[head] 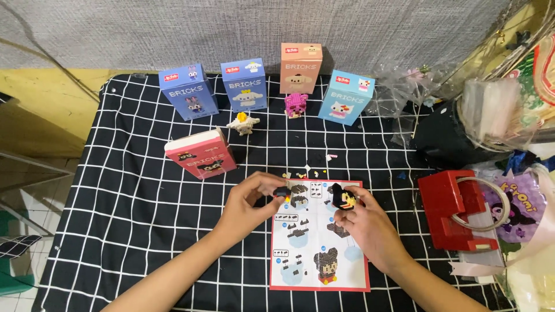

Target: The person assembles a Mickey Mouse figure using small plastic bricks, following a printed instruction sheet. They pick up individual bricks and attach them to the growing structure, occasionally comparing the build to the instructions and the product box.

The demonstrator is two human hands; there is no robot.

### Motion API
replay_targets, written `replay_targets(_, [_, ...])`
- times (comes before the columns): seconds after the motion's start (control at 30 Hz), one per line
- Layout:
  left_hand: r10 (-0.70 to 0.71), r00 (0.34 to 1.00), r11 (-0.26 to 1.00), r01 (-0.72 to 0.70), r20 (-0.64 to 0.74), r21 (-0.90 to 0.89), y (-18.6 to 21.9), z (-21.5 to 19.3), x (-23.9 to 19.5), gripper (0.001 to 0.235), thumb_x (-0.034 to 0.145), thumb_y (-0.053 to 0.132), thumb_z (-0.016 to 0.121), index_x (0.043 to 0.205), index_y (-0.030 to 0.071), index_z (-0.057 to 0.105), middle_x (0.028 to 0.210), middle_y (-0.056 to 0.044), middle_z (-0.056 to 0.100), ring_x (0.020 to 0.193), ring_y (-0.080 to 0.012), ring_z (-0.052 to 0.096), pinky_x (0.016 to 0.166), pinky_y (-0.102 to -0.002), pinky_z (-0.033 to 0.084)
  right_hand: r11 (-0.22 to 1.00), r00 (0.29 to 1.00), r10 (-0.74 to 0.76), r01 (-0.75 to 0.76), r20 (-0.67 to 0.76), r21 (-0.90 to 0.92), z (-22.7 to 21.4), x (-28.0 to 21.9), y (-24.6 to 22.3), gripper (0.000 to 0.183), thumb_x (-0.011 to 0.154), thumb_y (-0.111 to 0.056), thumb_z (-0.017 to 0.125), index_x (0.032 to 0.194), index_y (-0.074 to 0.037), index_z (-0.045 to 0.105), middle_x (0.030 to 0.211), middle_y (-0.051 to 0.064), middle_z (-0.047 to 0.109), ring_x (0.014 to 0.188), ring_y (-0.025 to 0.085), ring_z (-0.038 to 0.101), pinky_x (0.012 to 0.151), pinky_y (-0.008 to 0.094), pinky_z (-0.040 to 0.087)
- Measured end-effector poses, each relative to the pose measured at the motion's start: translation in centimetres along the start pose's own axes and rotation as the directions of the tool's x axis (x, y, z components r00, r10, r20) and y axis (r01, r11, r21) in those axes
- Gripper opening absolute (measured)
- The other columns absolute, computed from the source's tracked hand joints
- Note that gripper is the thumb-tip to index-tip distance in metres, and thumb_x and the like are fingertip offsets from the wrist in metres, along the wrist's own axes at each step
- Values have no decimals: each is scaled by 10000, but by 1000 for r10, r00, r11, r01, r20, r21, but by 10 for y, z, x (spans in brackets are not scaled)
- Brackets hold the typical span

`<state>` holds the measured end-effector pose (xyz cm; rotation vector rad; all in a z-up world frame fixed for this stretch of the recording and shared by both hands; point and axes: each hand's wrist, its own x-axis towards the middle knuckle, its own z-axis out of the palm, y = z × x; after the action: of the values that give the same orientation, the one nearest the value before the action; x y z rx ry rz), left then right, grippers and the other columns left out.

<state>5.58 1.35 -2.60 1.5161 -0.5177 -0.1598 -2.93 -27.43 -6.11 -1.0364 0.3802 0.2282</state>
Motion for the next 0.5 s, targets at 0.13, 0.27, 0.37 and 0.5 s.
replay_targets(0.13, [-127, 991, 992, 127, 42, 3, 6, 6, -4, 252, 891, 92, 773, 1139, 92, 728, 1041, -41, 783, 929, -121, 724, 872, -239, 577, 993, 995, -54, 45, 85, 110, -15, 7, 11, 528, 951, 61, 513, 1467, -13, 428, 1028, 251, 647, 959, 359, 666, 867, 357, 541])
replay_targets(0.27, [-111, 982, 981, 82, 155, 178, 9, 7, -6, 257, 925, 135, 744, 1181, 112, 732, 839, 4, 623, 795, -114, 582, 788, -277, 510, 995, 1000, 16, -18, 19, 102, -7, 3, 3, 530, 929, 53, 534, 1451, 3, 459, 1073, 270, 645, 957, 376, 648, 921, 396, 511])
replay_targets(0.37, [-78, 974, 970, 24, 214, 242, 14, 6, -6, 253, 939, 154, 737, 1184, 94, 719, 877, -15, 629, 788, -132, 586, 762, -286, 512, 994, 991, 99, -95, -94, 50, 29, -9, -23, 440, 962, -3, 487, 1402, 11, 488, 1066, 306, 612, 953, 380, 596, 951, 427, 475])
replay_targets(0.5, [-99, 967, 972, 43, 235, 230, 22, 7, -5, 278, 894, 196, 782, 1150, 100, 733, 1023, -43, 731, 900, -147, 690, 828, -279, 571, 988, 975, 157, -157, -156, 17, 47, -17, -37, 318, 999, -73, 443, 1301, -3, 515, 1097, 311, 573, 944, 364, 536, 1026, 499, 444])
